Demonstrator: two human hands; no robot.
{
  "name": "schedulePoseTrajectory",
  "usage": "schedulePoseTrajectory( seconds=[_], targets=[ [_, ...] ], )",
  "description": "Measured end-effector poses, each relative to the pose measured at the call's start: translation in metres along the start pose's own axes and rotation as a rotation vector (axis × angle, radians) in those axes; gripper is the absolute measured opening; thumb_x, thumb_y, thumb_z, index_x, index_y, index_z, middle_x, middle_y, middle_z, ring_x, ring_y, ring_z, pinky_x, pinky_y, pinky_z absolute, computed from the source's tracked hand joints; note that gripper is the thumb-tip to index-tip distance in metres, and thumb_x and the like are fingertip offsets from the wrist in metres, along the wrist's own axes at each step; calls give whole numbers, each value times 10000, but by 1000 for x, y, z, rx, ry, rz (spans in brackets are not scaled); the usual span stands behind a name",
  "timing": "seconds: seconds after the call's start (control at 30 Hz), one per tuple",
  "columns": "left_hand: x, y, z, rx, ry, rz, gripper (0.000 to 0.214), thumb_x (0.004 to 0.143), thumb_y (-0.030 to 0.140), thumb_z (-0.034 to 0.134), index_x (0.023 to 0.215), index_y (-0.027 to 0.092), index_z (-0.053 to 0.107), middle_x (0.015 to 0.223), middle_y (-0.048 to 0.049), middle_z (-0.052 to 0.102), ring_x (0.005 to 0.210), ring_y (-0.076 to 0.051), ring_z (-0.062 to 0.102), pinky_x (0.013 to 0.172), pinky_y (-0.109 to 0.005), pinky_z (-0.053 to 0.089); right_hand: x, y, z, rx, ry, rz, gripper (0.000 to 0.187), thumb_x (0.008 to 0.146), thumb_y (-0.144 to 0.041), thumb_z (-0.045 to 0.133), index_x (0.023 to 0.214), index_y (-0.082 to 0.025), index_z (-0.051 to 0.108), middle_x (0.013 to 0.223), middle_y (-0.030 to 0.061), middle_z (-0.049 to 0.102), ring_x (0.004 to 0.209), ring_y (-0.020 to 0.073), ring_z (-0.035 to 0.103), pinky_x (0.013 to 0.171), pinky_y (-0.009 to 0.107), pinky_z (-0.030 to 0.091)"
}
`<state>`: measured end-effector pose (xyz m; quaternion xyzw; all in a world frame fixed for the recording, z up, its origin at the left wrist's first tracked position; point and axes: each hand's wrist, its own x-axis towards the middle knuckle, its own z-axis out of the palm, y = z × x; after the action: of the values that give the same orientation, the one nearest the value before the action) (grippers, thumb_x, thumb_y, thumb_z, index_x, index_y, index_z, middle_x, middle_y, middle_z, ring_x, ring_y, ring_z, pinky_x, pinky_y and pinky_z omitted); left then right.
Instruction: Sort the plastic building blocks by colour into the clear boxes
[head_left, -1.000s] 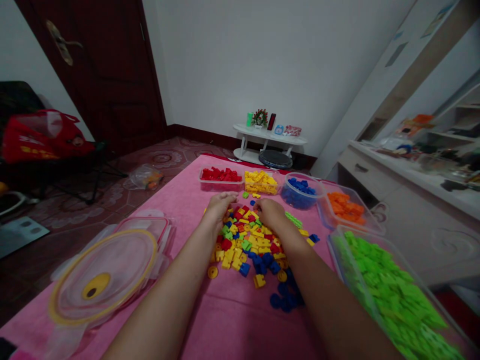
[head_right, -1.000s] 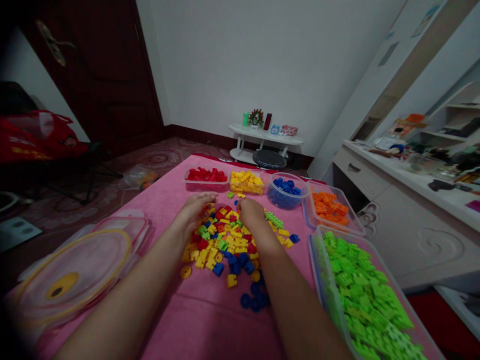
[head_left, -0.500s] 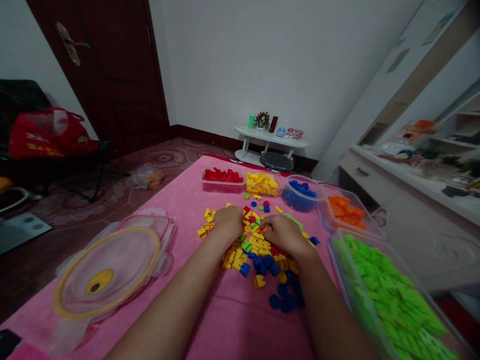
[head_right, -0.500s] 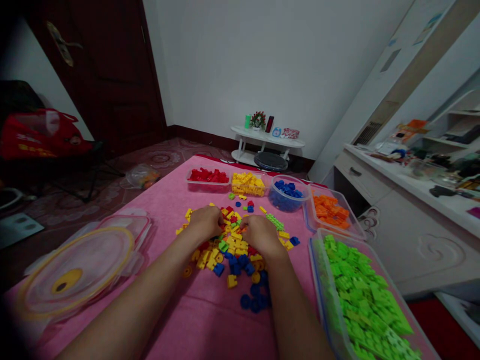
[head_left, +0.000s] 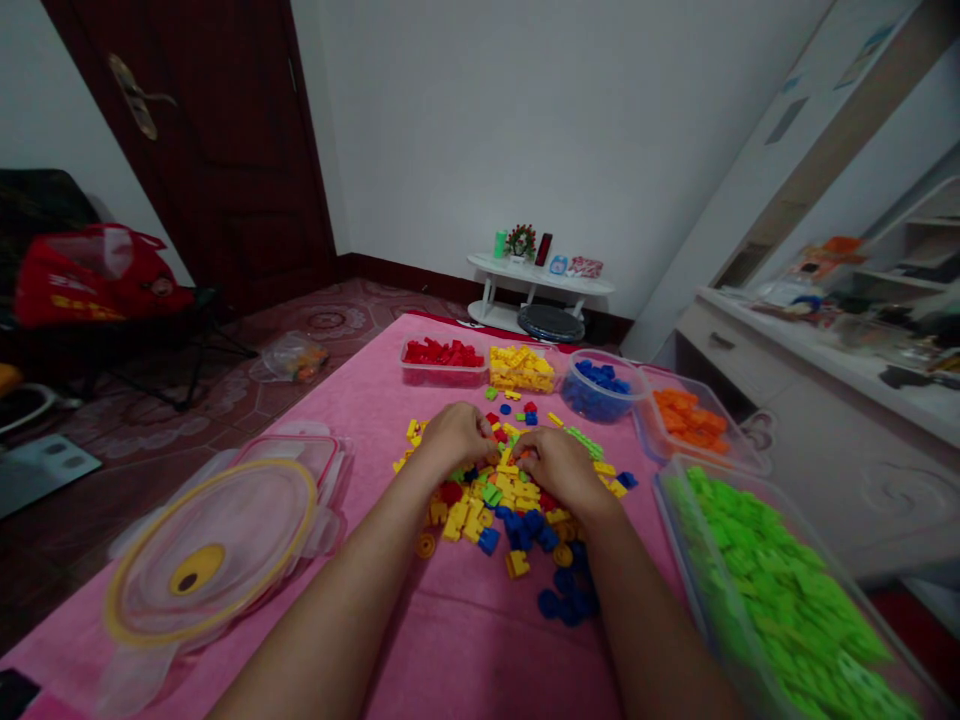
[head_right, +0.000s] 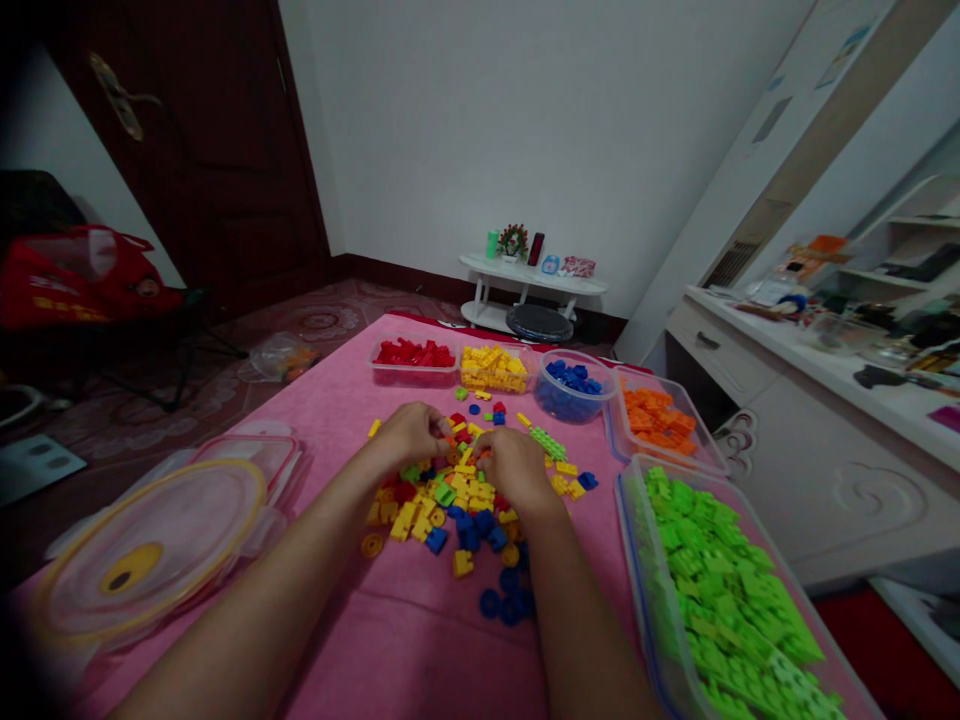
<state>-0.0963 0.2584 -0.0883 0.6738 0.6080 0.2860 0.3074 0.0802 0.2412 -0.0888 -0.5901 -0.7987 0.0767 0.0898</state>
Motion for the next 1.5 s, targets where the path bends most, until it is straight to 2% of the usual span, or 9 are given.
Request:
schedulePoseTrajectory(
  seconds=[0.17,0.4,0.53,0.7,0.9,1.1,1.27,1.4,1.5],
  targets=[
    [2,8,-5,-599,-71,-63,127,547,133,671,670,126,642,540,8,600,481,-84,521,471,-169,383,1,7,-3,83,127,30,126,712,-267,637,815,-200,663,850,29,647,783,145,571,642,225,357],
    [3,7,-4,-1007,-113,-221,384,576,47,605,947,148,605,636,-5,620,476,-69,529,361,-112,293,-2,-3,2,-53,12,-3,199,702,-224,605,860,-273,718,941,29,686,857,182,605,719,263,372],
    [5,9,-6,-1365,-225,-355,267,646,32,580,898,116,603,715,-47,628,523,-67,554,360,-96,334,-2,-9,10,-94,42,14,214,708,-238,575,864,-261,719,940,48,695,866,202,618,682,269,372],
    [8,14,-5,-1714,-58,-554,81,757,56,509,764,101,575,722,-65,599,587,-91,585,484,-158,497,1,-4,5,6,112,74,197,753,-254,509,753,-215,702,840,49,700,777,167,618,625,241,362],
    [13,8,0,-1782,183,-589,113,750,32,506,698,131,520,656,-12,552,558,-67,561,511,-149,503,-2,-5,-3,-1,68,98,167,736,-310,576,803,-249,717,877,39,707,816,178,621,643,248,370],
    [12,8,2,-1626,213,-530,89,739,70,567,686,138,546,665,-19,567,568,-67,567,528,-145,506,-2,-19,9,-164,10,143,244,742,-403,613,877,-230,719,935,88,701,875,213,630,683,270,404],
    [12,8,2,-1634,218,-529,92,746,69,576,690,135,547,686,-23,576,588,-68,569,560,-149,520,-3,-23,5,-148,-27,96,257,730,-436,623,863,-239,723,928,85,701,882,221,630,688,275,408],
    [12,8,2,-1642,208,-535,85,752,63,566,705,133,555,702,-23,586,592,-63,567,576,-149,518,-3,-17,4,4,-10,72,144,670,-327,660,756,-219,699,818,46,697,777,181,619,631,250,384],
    [9,13,1,-1638,205,-489,68,746,69,551,718,129,566,710,-24,594,599,-62,568,595,-154,508,0,-10,7,372,50,84,133,620,-281,684,681,-174,635,660,8,639,630,130,558,555,222,356]
  ],
)
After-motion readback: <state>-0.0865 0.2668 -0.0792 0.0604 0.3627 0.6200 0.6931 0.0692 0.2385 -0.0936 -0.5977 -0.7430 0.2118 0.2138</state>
